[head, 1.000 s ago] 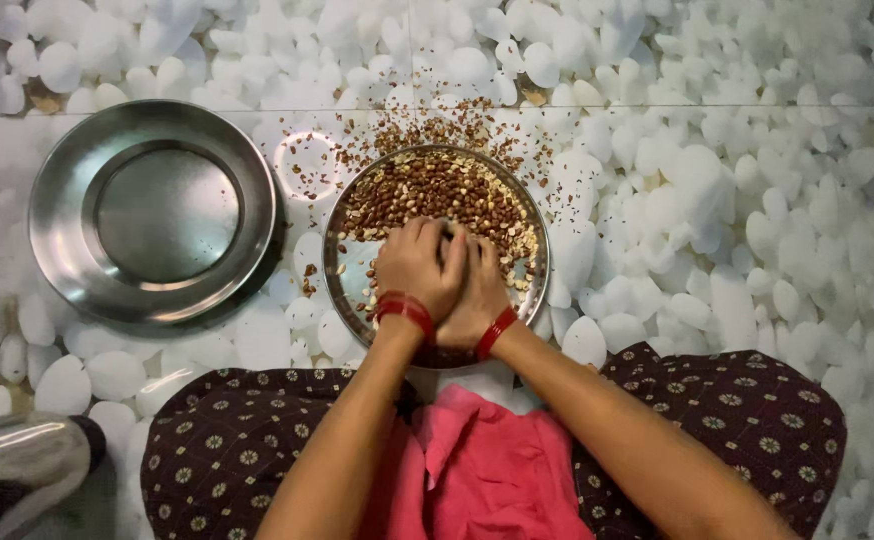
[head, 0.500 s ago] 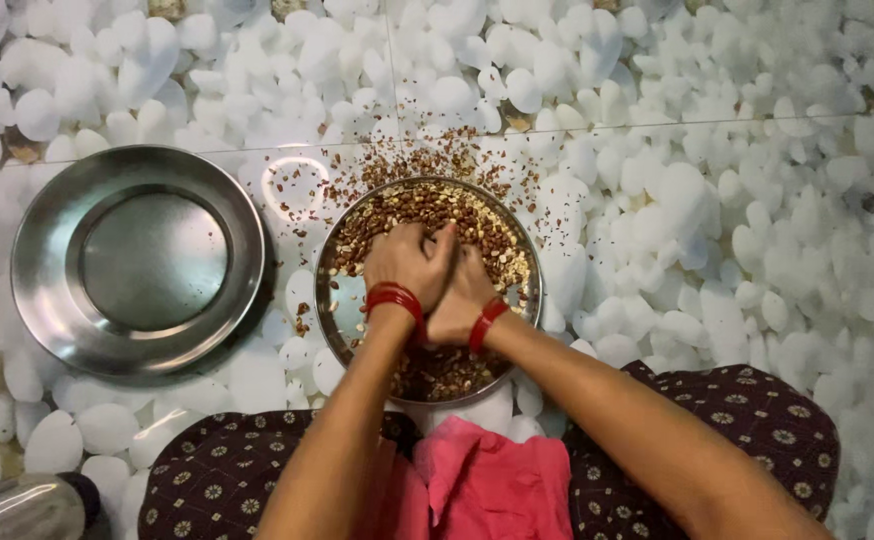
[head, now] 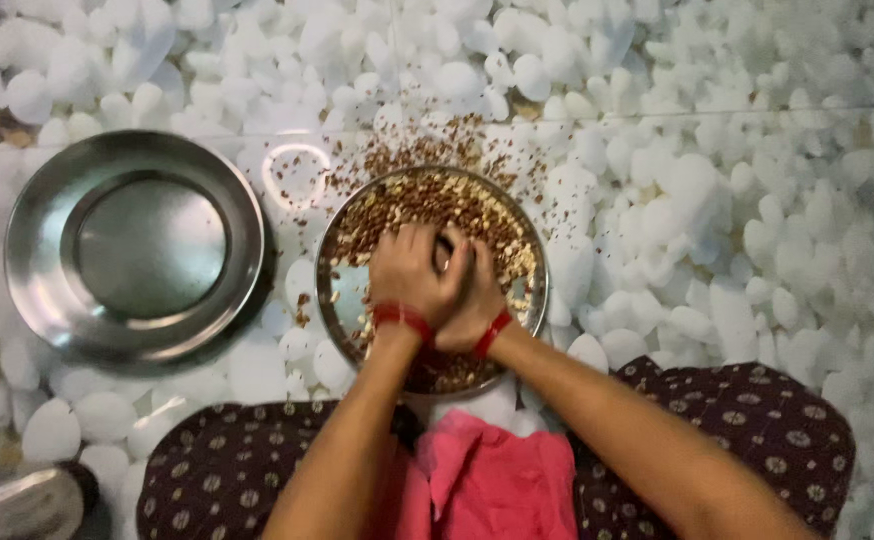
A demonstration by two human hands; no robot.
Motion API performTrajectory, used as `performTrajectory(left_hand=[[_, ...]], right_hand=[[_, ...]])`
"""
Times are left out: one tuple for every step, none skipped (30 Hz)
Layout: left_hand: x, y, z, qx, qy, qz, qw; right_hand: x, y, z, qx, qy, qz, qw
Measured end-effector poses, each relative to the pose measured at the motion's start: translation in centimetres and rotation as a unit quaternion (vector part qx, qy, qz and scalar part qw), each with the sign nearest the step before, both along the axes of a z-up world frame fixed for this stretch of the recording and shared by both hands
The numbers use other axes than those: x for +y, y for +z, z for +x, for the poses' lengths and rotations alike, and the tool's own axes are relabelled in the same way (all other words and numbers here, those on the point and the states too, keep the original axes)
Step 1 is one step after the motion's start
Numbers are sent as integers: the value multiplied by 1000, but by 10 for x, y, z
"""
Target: The person sits on the floor and uses a small metal cup to rub and crush roasted nuts in a large metal tray. They repeatedly rub the nuts with the cup, occasionally shaking the tray to separate the shells from the kernels.
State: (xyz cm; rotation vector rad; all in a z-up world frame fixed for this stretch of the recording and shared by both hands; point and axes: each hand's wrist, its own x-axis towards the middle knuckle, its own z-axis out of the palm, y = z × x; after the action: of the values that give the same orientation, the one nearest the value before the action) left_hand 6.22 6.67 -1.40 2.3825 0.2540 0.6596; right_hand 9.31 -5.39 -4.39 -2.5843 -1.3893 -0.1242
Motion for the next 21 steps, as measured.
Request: performTrajectory(left_hand=[[1,-3,4,34,-9,-5,999],[3,-6,9,54,-9,-19,998],[7,-8,17,74,-9,-31,997],[8,-9,23,116,-17,-31,993],[11,-9,31,151,-26,-29,988],[15,-10,34,155,-25,-44,987],[18,-11,38,158,-26,-60,985],[19,-13,37,160,-26,-76,984],[20,-16,29,101,-10,-64,993],[21,-19,21,42,6,-52,998],[25,-20,16,-20,19,-37,999],[31,-20,7,-25,16,-53,998],[36,-21,-7,-30,12,-71,997],[40,-21,-23,-35,8,-90,995],[43,-20,-38,1,15,-95,995],[46,-19,-54,38,21,-100,994],[47,-18,-63,73,27,-104,991],[44,-17,-67,76,30,-105,991],[37,-17,-70,79,32,-107,991],[29,-17,-71,83,34,-109,990],[16,-17,-72,93,17,-137,986]], right_hand=[[2,0,-3,-39,4,-5,999],[3,0,-3,13,-13,-30,999],[6,2,2,63,-30,-54,996],[9,4,8,114,-46,-78,989],[13,7,16,157,-63,-99,981],[16,8,18,161,-62,-84,981],[16,8,22,164,-62,-70,982],[16,6,26,168,-62,-56,982],[16,2,26,166,-70,-64,982],[13,0,25,164,-78,-72,981],[10,1,26,160,-86,-77,980],[5,4,23,160,-94,-54,981],[-6,10,17,160,-102,-33,981],[-16,17,8,160,-111,-12,981],[-27,24,-2,155,-105,-6,982],[-37,32,-12,151,-98,-1,984],[-43,38,-21,145,-92,5,985],[-46,42,-31,133,-87,-14,987],[-51,45,-41,122,-82,-34,988],[-54,46,-48,111,-78,-54,989],[-54,46,-52,102,-74,-70,990]])
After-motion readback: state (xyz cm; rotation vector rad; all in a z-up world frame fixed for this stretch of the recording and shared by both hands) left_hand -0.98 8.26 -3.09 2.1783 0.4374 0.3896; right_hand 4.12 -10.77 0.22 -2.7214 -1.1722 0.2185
